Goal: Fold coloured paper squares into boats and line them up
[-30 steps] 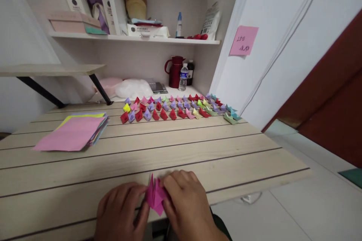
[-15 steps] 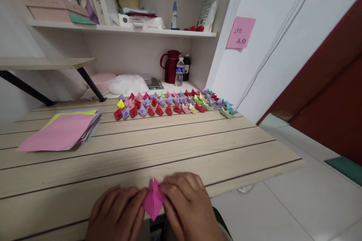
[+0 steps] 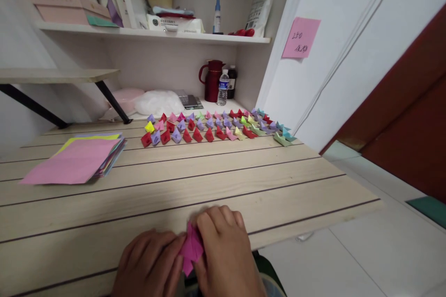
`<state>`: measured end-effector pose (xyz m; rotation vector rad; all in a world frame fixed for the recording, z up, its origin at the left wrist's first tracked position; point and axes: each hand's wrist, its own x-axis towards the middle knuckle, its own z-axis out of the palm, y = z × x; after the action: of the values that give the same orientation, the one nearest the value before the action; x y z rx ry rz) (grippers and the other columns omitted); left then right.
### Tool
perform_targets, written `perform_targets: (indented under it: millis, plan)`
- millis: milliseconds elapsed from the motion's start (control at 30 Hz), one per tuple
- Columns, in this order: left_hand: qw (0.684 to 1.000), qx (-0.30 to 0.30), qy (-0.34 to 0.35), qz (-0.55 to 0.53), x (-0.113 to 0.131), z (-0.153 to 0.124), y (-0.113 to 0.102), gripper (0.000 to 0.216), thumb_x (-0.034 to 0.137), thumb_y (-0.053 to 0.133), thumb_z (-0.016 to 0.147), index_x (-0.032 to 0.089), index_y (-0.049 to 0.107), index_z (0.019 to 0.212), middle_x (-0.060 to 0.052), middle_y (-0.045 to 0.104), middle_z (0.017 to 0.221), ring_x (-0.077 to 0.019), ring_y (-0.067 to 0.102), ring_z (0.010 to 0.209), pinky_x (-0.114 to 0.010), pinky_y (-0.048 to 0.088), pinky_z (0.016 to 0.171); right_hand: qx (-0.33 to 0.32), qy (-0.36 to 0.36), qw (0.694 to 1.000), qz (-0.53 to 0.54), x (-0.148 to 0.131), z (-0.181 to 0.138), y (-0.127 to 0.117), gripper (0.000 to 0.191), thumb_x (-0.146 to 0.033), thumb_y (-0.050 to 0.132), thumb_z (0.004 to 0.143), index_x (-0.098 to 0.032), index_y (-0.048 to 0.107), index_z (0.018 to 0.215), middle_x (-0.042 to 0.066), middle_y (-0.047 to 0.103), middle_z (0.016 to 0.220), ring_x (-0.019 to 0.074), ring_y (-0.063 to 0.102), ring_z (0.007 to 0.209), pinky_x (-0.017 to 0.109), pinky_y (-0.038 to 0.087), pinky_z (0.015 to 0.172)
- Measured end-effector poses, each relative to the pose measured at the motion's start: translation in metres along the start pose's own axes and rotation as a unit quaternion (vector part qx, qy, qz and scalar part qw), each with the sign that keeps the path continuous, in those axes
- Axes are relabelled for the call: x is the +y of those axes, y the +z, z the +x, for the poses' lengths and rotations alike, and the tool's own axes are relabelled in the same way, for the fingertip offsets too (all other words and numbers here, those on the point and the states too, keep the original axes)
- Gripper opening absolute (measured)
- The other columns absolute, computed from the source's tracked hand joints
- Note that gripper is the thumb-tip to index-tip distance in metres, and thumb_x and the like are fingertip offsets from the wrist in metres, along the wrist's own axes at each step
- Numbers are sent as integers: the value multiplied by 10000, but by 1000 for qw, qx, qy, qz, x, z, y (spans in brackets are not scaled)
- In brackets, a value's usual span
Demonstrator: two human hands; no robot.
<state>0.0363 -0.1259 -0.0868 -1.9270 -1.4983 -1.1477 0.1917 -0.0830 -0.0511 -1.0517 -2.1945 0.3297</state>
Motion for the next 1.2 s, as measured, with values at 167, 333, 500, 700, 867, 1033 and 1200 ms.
perform_targets:
  millis: [167, 333, 500, 700, 867, 1033, 1200]
  plan:
    - [1000, -3, -12, -1, 1, -3, 2, 209, 137, 453, 913, 202, 650, 938, -33, 670, 809, -231, 523, 842, -403, 392, 838, 21, 20, 998, -53, 2, 4, 12, 182, -110, 588, 716, -229, 466, 781, 1, 568, 737, 222, 430, 706, 330, 228, 661]
    - [999, -13, -40, -8, 5, -6, 2, 180, 117, 467, 893, 199, 626, 916, -32, 642, 789, -221, 522, 788, -386, 400, 780, 25, 7, 998, -62, 2, 6, 14, 149, -132, 573, 758, -226, 457, 769, -4, 544, 701, 214, 419, 679, 319, 221, 659]
    - [997, -48, -56, 30, 1, -3, -4, 143, 150, 463, 885, 220, 582, 847, -22, 614, 750, -221, 525, 735, -372, 390, 717, -29, -6, 999, -41, 0, 12, 11, 152, -119, 564, 788, -219, 452, 760, -15, 570, 727, 197, 439, 688, 310, 223, 657]
    - [998, 0, -43, 48, 1, -4, -4, 258, 135, 474, 895, 211, 605, 1103, -61, 660, 949, -225, 577, 885, -376, 416, 820, -26, 6, 999, -25, -4, 15, 8, 187, -72, 551, 708, -213, 432, 732, -27, 551, 694, 179, 430, 668, 300, 236, 648]
    - [999, -8, -41, 13, 2, -8, 0, 302, 138, 429, 923, 235, 658, 1094, -45, 665, 905, -222, 557, 841, -391, 408, 813, -58, 18, 998, 15, -3, 17, -1, 258, -10, 519, 621, -215, 449, 761, -26, 546, 716, 178, 447, 694, 298, 283, 665]
    - [999, -30, -30, 4, 0, -8, -2, 334, 158, 425, 942, 238, 644, 1182, -37, 668, 919, -210, 548, 835, -383, 404, 809, -112, -1, 987, 113, 5, 10, -20, 178, -79, 561, 818, -229, 518, 903, 6, 594, 872, 194, 523, 831, 314, 393, 726]
    - [998, -62, 6, 13, -5, -8, -9, 394, 95, 423, 910, 240, 632, 1210, -35, 666, 939, -210, 547, 865, -370, 414, 830, -88, -65, 988, 111, 11, 5, -26, 171, -103, 496, 918, -228, 549, 1021, 46, 614, 1004, 207, 549, 936, 358, 437, 804]
